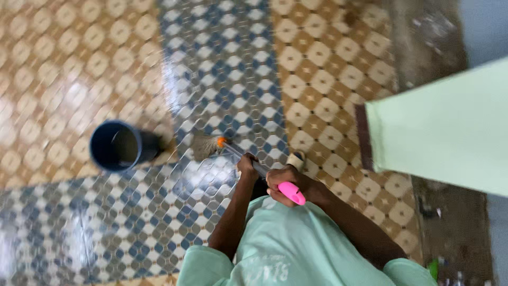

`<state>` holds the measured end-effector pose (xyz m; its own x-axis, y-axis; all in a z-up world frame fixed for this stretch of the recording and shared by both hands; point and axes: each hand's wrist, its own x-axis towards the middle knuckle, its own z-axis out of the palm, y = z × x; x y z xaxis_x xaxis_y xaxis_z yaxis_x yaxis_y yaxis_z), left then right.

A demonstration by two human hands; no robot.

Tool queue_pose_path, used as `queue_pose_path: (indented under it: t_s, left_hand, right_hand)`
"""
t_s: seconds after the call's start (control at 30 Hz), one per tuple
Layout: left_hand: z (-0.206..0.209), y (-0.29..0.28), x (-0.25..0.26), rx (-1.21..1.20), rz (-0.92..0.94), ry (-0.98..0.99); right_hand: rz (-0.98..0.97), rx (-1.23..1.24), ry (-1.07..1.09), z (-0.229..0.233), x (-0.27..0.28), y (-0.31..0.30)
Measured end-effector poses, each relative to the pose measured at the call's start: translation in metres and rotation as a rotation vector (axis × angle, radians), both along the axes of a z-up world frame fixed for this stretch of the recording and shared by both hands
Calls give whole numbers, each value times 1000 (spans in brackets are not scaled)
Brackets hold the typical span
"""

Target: The person mops the patterned tiled floor by dipping a mop into a bucket of water and moving it across the surface.

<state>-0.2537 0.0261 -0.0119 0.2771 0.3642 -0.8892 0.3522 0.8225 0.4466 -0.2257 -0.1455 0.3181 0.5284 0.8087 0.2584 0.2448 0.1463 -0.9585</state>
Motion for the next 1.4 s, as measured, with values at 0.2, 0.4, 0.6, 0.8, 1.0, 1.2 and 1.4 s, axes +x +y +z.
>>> queue_pose_path:
  t_s: [0.2,0.4,0.6,0.8,1.0,1.2,1.4]
  left_hand:
    - [0,-122,41,456,-1057,-299]
    - [12,-241,67,462,-1529,-764]
    - [29,-306,96,354,-1717,-1163]
    - [38,-339,116,258,-1581,-1207]
    - [43,-323,123,-316,-1455,-588]
    - [44,-259,124,-487,-833,-304]
    - [47,-169,142,-566,-597,-93]
  right_hand:
    - [-235,-49,-10,24,10,-115]
    - [-247,-162,11,54,13,-202]
    - [-462,-514,30,71,-15,-226]
    - [-429,-454,-83,70,14,-214]
    - [-408,-481,-99,55,31,-194]
    - [-295,-420,-143,49,42,-138]
    - [-136,-380,-209,42,45,-56]
